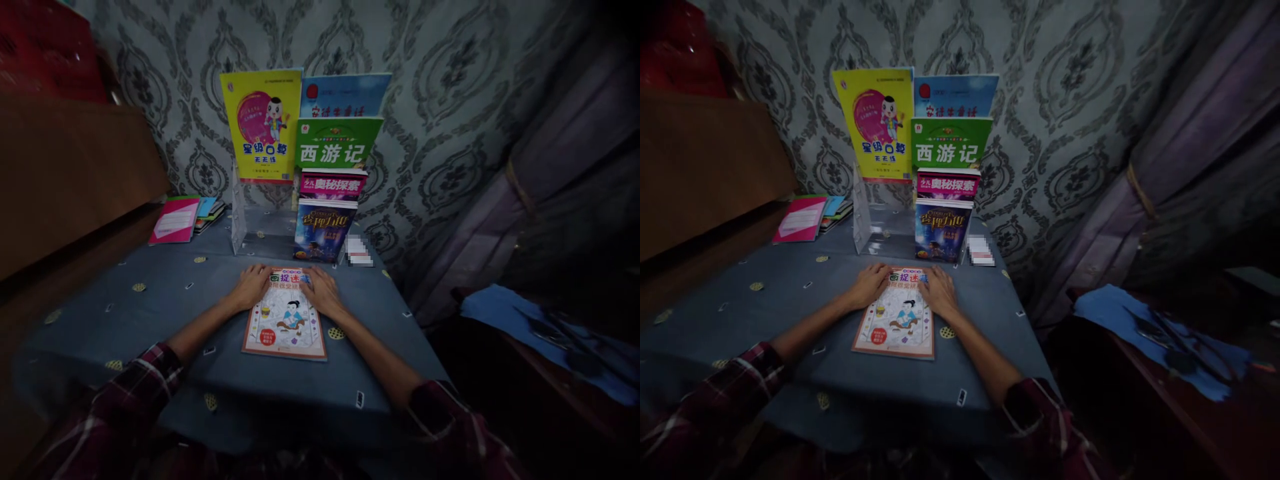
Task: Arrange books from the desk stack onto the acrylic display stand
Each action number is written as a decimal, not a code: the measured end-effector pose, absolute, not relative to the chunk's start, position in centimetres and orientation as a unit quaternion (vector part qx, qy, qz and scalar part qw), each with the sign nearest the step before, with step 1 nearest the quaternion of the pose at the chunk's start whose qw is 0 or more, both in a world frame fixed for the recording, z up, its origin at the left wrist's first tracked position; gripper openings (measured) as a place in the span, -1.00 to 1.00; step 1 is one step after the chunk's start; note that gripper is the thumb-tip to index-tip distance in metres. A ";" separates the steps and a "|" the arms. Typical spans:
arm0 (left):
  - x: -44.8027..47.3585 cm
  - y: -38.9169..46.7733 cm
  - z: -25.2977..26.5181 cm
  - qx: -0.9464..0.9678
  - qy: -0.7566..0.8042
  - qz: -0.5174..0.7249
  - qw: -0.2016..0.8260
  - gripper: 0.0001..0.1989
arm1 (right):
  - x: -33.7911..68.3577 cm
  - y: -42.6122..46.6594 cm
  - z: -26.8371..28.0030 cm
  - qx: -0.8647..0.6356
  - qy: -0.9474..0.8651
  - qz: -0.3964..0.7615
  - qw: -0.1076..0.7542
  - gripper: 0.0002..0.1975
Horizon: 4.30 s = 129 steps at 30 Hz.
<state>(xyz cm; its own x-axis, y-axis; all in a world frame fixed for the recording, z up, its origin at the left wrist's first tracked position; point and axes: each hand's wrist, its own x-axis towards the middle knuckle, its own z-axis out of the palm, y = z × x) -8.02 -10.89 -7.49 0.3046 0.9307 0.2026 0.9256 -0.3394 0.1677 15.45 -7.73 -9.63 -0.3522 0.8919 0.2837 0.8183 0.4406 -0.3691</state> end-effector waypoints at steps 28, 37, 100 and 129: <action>-8.0 -8.3 -8.9 0.827 0.528 0.190 0.036 -0.67 | 18.1 -7.3 -11.0 -0.482 -0.798 0.137 0.336 -0.56; -9.0 -8.5 -9.8 0.832 0.496 0.246 0.027 -0.65 | 17.5 -8.4 -11.9 -0.469 -0.788 0.172 0.359 -0.62; -3.2 -14.3 -3.8 0.848 0.527 -0.039 -0.032 -0.67 | 15.5 -7.8 -8.6 -0.336 -0.769 0.338 0.426 -0.68; -7.0 -16.2 -5.1 0.873 0.487 0.018 -0.024 -0.62 | 15.1 -8.5 -8.7 -0.218 -0.910 0.165 0.311 -0.81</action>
